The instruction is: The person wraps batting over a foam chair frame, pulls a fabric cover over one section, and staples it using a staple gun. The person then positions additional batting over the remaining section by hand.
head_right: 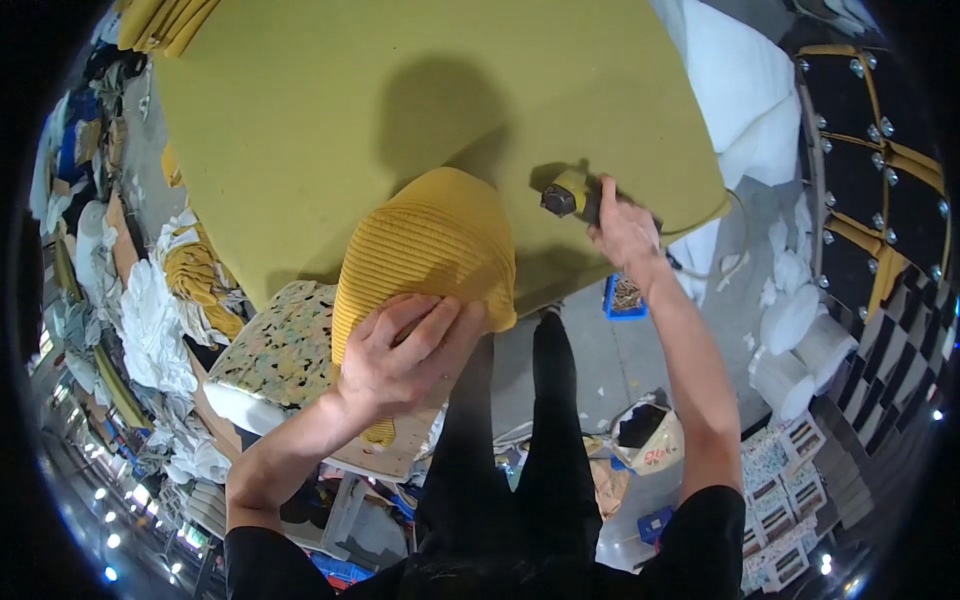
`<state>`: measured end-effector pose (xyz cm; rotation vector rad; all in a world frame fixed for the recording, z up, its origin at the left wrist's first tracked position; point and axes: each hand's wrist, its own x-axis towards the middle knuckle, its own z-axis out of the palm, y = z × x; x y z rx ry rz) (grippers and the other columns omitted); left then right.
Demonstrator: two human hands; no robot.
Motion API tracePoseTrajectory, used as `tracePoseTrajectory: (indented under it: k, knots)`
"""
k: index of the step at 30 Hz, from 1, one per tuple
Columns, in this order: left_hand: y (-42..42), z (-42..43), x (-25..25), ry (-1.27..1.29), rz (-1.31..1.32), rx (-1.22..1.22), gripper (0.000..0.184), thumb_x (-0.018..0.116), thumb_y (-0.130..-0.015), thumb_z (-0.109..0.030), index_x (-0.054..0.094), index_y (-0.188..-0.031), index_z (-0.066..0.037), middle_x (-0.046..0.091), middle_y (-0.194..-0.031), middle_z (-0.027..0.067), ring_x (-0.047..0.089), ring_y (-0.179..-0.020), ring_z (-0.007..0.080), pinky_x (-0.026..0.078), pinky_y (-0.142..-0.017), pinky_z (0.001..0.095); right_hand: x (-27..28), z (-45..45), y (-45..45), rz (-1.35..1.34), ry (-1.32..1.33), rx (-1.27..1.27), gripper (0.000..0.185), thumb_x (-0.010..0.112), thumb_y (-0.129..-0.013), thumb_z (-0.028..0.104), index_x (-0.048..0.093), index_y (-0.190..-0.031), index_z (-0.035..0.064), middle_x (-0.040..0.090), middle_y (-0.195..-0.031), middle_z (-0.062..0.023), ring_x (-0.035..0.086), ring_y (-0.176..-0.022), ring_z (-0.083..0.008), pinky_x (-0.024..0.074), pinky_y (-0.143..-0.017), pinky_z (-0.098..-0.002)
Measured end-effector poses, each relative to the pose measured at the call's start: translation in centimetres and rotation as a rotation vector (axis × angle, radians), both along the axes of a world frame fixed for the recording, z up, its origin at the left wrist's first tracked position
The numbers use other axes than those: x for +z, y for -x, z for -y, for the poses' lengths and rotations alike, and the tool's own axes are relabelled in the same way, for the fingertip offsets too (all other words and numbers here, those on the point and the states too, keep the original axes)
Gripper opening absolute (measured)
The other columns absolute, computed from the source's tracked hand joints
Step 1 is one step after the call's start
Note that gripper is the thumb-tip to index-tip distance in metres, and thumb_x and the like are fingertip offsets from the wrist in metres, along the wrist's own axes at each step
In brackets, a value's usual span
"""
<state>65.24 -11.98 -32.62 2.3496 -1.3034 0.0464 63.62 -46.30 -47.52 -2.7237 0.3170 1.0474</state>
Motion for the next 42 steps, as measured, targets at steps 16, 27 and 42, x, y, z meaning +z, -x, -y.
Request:
tracePoseTrajectory:
  k: [16, 27, 42]
  knots:
    - [-0.6, -0.8, -0.2, 0.086, -0.078, -0.055, 0.045, 0.073, -0.075, -0.019, 0.075, -0.119, -0.012, 0.065, -0.121, 0.0046, 0.063, -0.111, 0.0221, 0.058, -0.097, 0.0362, 24.5, -11.9, 9.6, 0.357, -0.743, -0.371, 0.074, 0.071, -0.085, 0.000, 0.041, -0.153, -0.0054, 0.047, -0.157, -0.0242, 0.054, -0.141, -0.0295, 0.0435, -0.115, -0.0398]
    - [-0.8, -1.4, 0.5, 0.154, -0.158, -0.070, 0.038, 0.074, -0.073, -0.015, 0.075, -0.110, -0.006, 0.066, -0.126, 0.0094, 0.066, -0.113, 0.0266, 0.058, -0.096, 0.0400, 25.2, -13.8, 8.0, 0.269, -0.704, -0.384, 0.089, 0.063, -0.074, -0.006, 0.034, -0.159, 0.0026, 0.050, -0.157, -0.0205, 0.058, -0.131, -0.0460, 0.0505, -0.108, -0.0436]
    - [8.4, -4.9, 2.7, 0.001, -0.394, 0.750, 0.062, 0.092, -0.073, -0.036, 0.062, -0.122, -0.011, 0.061, -0.110, 0.0077, 0.057, -0.101, 0.0316, 0.042, -0.085, 0.0459, 22.3, -17.7, 14.6, 0.462, -0.914, -1.146, 0.035, 0.071, -0.097, 0.002, 0.056, -0.129, -0.0005, 0.066, -0.103, -0.0049, 0.058, -0.081, -0.0073, 0.0495, -0.071, -0.0244]
